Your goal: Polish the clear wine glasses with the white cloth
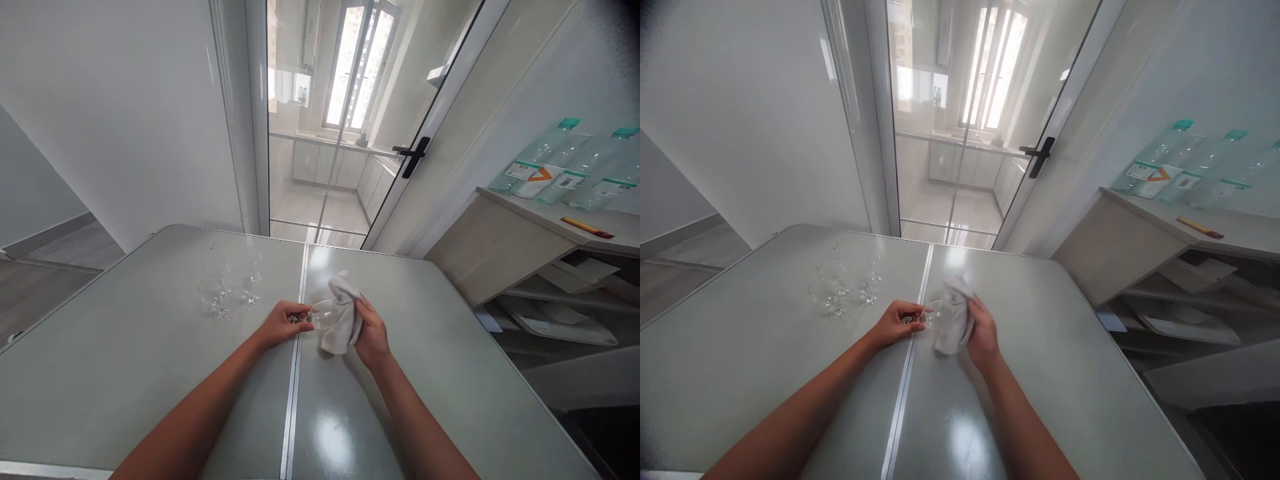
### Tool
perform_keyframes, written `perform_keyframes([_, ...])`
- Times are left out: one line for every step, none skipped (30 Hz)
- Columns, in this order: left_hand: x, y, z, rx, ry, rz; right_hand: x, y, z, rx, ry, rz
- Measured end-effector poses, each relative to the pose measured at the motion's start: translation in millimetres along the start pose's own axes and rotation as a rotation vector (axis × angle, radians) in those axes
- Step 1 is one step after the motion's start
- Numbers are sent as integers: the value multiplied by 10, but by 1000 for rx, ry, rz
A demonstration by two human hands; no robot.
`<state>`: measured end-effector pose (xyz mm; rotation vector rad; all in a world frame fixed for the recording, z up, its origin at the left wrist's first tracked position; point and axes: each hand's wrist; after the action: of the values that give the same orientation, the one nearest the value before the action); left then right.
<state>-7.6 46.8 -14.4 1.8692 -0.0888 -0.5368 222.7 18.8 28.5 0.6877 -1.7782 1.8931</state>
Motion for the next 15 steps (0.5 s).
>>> perform_keyframes([-5, 2, 1, 5, -41, 19, 20, 65, 6, 73, -58, -10])
perform_keyframes([-10, 2, 2, -3, -71, 46, 40, 125, 13, 149, -116, -19])
perform_keyframes([-13, 1, 2, -22, -89, 82, 56, 175, 20, 220, -164, -27])
perform_keyframes([-16, -3, 2, -47, -98, 121, 68, 215, 27, 276, -200, -36])
perform_keyframes([-17, -8, 3, -71, -107, 158, 74, 243, 33, 315, -220, -45])
perform_keyframes([-17, -15, 4, -87, -121, 189, 75, 261, 40, 343, -226, -52])
perform_keyframes([-17, -24, 7, -94, -147, 218, 71, 269, 48, 362, -225, -59])
perform_keyframes([-17, -33, 11, -98, -182, 249, 64, 269, 55, 374, -220, -67])
perform_keyframes([-17, -42, 16, -103, -222, 284, 55, 264, 63, 378, -216, -75])
perform_keyframes([-17, -49, 21, -112, -259, 321, 45, 255, 70, 368, -214, -81])
perform_keyframes([-17, -55, 26, -122, -289, 356, 37, 245, 75, 341, -212, -85])
perform_keyframes([-17, -58, 29, -133, -314, 384, 31, 235, 79, 305, -212, -85])
perform_keyframes([-16, -59, 31, -138, -335, 399, 26, 227, 81, 276, -217, -75])
perform_keyframes([-16, -57, 31, -137, -346, 404, 22, 221, 81, 263, -227, -55])
perform_keyframes([-17, -54, 30, -132, -354, 398, 19, 214, 81, 266, -246, -28])
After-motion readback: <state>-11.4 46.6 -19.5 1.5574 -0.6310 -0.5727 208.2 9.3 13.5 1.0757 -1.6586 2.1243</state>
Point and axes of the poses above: each hand's wrist, its own z-axis away from the middle knuckle, its own x-axis out of the palm, y = z × x, and after that the axes turned 9 degrees about -z, right-handed
